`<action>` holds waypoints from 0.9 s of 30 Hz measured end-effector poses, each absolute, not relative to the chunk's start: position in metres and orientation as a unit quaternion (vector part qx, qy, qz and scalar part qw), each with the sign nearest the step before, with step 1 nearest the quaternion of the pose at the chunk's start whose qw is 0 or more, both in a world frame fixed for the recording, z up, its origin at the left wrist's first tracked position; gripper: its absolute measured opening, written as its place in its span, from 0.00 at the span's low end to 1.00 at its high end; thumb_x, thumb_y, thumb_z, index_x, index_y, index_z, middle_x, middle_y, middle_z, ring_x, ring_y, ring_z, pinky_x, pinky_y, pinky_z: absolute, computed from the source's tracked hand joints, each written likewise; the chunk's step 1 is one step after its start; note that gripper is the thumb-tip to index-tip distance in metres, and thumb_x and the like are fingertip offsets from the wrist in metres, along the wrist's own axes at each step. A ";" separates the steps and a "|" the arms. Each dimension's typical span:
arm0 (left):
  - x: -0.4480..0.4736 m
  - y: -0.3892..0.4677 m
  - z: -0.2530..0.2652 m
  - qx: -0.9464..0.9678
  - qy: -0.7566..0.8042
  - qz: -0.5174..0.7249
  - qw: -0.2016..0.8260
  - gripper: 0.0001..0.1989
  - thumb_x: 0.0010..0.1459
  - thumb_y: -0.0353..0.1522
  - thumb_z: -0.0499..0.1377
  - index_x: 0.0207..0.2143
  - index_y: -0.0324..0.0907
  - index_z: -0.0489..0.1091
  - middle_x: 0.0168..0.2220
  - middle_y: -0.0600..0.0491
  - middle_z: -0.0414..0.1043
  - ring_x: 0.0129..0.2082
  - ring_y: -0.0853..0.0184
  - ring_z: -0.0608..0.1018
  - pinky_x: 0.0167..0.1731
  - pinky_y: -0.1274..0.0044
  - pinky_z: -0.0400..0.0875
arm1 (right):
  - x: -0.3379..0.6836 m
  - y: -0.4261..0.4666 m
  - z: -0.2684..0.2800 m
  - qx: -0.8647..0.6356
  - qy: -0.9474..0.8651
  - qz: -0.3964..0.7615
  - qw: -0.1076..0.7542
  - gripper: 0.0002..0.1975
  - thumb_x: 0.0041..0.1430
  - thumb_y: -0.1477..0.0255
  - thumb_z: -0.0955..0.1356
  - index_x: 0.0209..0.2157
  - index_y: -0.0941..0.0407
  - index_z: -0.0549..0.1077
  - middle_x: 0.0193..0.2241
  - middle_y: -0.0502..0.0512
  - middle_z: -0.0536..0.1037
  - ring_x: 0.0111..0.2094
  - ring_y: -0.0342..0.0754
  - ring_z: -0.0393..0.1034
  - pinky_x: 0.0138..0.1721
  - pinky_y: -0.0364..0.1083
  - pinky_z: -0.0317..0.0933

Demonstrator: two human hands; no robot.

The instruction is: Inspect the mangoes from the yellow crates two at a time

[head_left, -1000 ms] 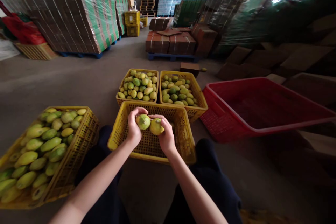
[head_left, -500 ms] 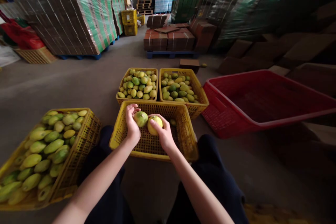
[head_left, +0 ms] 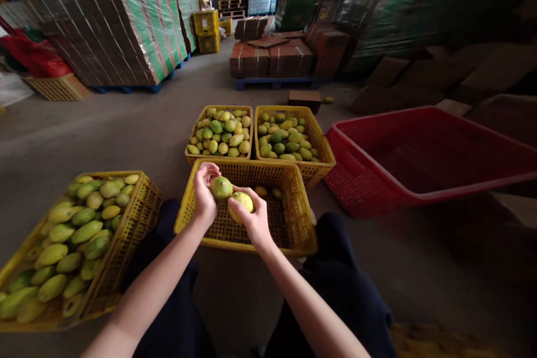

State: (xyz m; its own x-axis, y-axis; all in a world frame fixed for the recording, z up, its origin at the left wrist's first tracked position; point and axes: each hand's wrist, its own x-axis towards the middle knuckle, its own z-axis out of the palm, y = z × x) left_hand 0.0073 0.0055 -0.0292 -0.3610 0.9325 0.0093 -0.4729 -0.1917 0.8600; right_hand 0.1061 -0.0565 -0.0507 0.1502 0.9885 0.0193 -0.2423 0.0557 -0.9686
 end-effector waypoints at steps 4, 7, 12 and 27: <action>0.009 0.000 -0.031 0.292 0.395 0.713 0.500 0.12 0.56 0.37 0.52 0.23 0.43 0.68 0.26 0.55 0.66 0.27 0.71 0.70 0.29 0.80 0.64 | 0.109 -0.060 -0.048 -0.465 -0.454 0.449 0.614 0.11 0.46 0.66 0.75 0.33 0.54 0.81 0.32 0.53 0.79 0.34 0.50 0.71 0.41 0.50 0.66; 0.010 0.001 -0.030 0.287 0.401 0.715 0.495 0.15 0.57 0.39 0.51 0.22 0.43 0.68 0.25 0.55 0.65 0.26 0.70 0.70 0.29 0.80 0.64 | 0.102 -0.064 -0.049 -0.468 -0.464 0.420 0.623 0.11 0.47 0.67 0.74 0.35 0.53 0.80 0.34 0.54 0.78 0.36 0.51 0.71 0.43 0.51 0.66; 0.014 0.005 -0.036 0.253 0.440 0.722 0.470 0.17 0.57 0.40 0.51 0.19 0.43 0.66 0.22 0.56 0.64 0.23 0.73 0.68 0.26 0.82 0.63 | 0.085 -0.069 -0.057 -0.504 -0.431 0.404 0.630 0.19 0.45 0.68 0.75 0.42 0.52 0.79 0.37 0.54 0.75 0.39 0.52 0.72 0.43 0.49 0.66; 0.023 0.011 -0.059 -0.065 0.456 0.488 0.741 0.15 0.59 0.43 0.57 0.29 0.41 0.67 0.25 0.51 0.70 0.24 0.67 0.74 0.22 0.77 0.72 | 0.146 -0.019 -0.049 -0.466 -0.109 0.671 0.567 0.12 0.50 0.61 0.71 0.28 0.54 0.68 0.18 0.47 0.71 0.18 0.44 0.66 0.13 0.41 0.58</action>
State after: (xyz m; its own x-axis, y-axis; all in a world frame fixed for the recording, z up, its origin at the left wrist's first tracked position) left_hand 0.0232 0.0107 -0.0586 0.1078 0.6644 -0.7395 -0.7824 0.5157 0.3492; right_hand 0.1465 -0.0186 -0.0489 0.0763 0.8620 -0.5011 -0.6580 -0.3341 -0.6749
